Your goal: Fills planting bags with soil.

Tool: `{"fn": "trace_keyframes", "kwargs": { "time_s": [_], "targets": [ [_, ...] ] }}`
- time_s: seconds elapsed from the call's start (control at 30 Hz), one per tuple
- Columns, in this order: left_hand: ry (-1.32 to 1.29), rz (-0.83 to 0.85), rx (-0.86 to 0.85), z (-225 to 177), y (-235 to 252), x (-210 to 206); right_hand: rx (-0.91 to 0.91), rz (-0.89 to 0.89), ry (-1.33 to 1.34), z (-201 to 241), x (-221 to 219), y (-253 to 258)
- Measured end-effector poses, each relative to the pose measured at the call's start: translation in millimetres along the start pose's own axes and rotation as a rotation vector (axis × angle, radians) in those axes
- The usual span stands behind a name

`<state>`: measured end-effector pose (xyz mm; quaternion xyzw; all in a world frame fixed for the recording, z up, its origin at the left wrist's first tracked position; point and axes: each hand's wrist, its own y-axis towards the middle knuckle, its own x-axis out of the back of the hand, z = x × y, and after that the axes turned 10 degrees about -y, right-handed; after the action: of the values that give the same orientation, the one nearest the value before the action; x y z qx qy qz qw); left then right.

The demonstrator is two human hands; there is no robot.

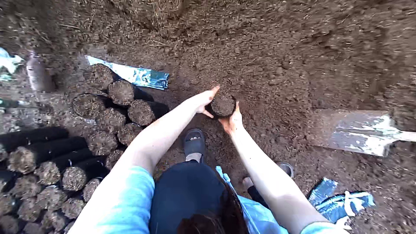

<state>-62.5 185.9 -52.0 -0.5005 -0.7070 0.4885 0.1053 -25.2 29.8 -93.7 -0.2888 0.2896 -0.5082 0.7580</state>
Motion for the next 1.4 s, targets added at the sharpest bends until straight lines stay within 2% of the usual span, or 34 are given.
{"fn": "trace_keyframes", "kwargs": {
  "time_s": [0.13, 0.3, 0.47, 0.57, 0.63, 0.7, 0.83, 0.97, 1.07, 1.2, 1.4],
  "targets": [
    [-0.107, -0.058, 0.026, -3, -19, 22, 0.087, 0.044, -0.062, 16, -38, -19],
    [-0.094, -0.183, -0.041, -34, -84, 42, 0.144, 0.165, -0.058, 42, -85, -54],
    [0.037, -0.23, -0.046, -48, -135, 67, 0.088, 0.239, -0.046, 45, -123, -84],
    [0.317, -0.27, 0.014, -36, -140, 92, 0.008, 0.297, -0.204, 11, -133, -71],
    [0.542, -0.385, 0.097, -32, -127, 107, -0.022, 0.332, -0.38, -28, -132, -48],
    [0.684, -0.473, 0.075, -37, -110, 125, 0.018, 0.352, -0.537, -48, -129, -33],
    [0.831, -0.585, -0.076, -63, -76, 158, -0.043, 0.399, -0.607, -39, -123, -32],
    [0.954, -0.71, -0.034, -83, -26, 185, -0.043, 0.438, -0.696, -32, -113, -32],
    [1.0, -0.797, 0.094, -74, 10, 188, -0.035, 0.464, -0.716, -26, -101, -36],
    [1.086, -0.768, 0.238, -48, 54, 188, -0.06, 0.499, -0.711, -18, -83, -38],
    [1.08, -0.82, 0.279, -27, 87, 198, -0.17, 0.427, -0.672, -12, -59, -30]
  ]
}}
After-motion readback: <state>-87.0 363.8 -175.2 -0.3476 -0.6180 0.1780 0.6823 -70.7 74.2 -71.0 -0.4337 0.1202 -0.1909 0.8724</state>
